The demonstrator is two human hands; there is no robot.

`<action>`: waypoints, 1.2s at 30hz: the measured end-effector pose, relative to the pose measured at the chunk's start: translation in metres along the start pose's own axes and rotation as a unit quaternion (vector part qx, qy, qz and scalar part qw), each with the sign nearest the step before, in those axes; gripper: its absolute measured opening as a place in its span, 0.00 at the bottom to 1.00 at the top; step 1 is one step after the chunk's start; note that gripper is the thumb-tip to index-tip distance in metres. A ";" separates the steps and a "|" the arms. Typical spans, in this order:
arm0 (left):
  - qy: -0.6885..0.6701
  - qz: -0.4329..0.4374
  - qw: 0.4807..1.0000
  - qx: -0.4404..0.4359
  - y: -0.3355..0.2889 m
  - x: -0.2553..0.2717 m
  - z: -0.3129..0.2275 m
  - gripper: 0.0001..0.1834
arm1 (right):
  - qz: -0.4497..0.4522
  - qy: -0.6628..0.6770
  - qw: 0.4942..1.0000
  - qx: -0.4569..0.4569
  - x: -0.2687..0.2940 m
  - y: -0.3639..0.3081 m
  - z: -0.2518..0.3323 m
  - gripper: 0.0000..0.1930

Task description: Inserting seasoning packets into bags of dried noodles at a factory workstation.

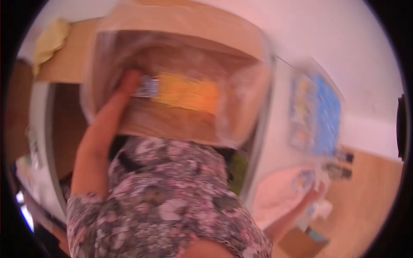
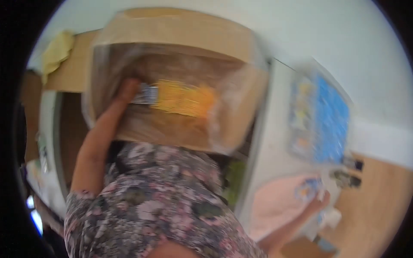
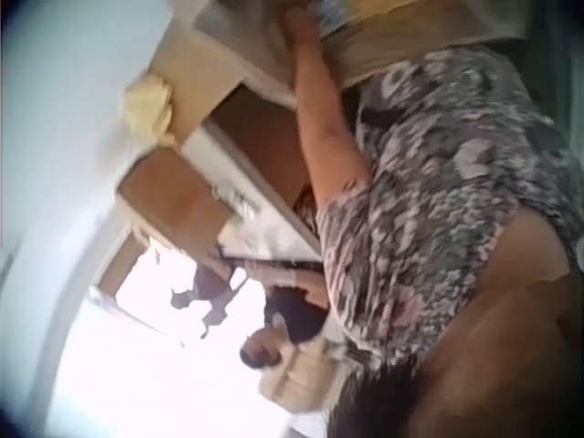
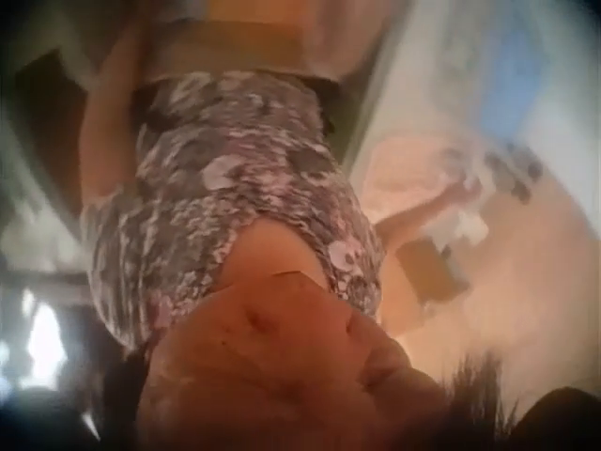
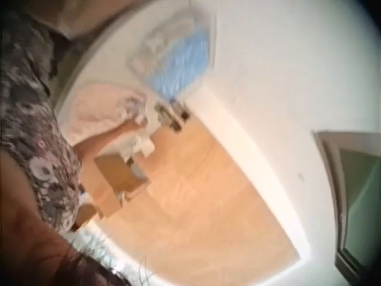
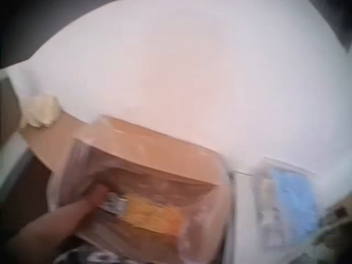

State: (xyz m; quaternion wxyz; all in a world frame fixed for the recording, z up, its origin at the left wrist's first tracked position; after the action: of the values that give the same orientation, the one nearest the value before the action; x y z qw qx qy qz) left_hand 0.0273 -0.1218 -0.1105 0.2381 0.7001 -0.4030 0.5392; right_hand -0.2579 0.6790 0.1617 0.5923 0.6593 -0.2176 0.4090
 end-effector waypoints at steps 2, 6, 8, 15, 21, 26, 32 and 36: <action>0.099 0.050 0.994 0.002 -0.003 0.005 -0.008 0.11 | -0.025 0.053 0.997 -0.053 0.012 0.011 0.056 0.16; -0.016 -0.059 0.998 0.014 -0.015 0.021 -0.016 0.10 | -0.066 0.155 0.985 0.025 0.032 0.047 0.166 0.13; -0.108 -0.148 0.983 -0.028 -0.019 0.033 -0.016 0.07 | -0.097 0.137 0.977 0.131 0.044 0.057 0.242 0.10; -0.390 -0.042 0.919 -0.051 -0.017 0.058 -0.053 0.10 | 0.263 0.438 0.799 0.315 -0.009 -0.003 0.533 0.10; -0.564 0.020 0.822 -0.077 -0.018 0.065 -0.084 0.09 | 0.484 0.234 0.752 0.381 -0.111 -0.045 0.643 0.17; -0.566 0.029 0.822 -0.059 -0.014 0.061 -0.064 0.10 | 0.630 0.398 0.632 0.215 -0.172 -0.079 0.651 0.14; -0.417 0.024 0.909 0.004 -0.014 0.060 -0.043 0.09 | 0.702 0.471 0.533 0.036 -0.183 -0.103 0.676 0.05; -0.305 -0.140 0.942 -0.013 -0.012 0.073 -0.034 0.13 | 0.727 0.409 0.550 0.051 -0.200 -0.121 0.690 0.07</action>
State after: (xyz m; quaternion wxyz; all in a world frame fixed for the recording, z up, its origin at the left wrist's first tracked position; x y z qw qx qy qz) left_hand 0.0251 -0.1112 -0.0294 0.1860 0.8772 -0.3612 0.2559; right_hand -0.0848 0.0027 -0.0453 0.0838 0.0671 -0.3357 0.9358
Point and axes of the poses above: each hand's wrist, its own y-axis towards the middle knuckle, its own x-axis out of the back of the hand, z = x × y, the point moved 4 cm from there along y, towards the middle knuckle
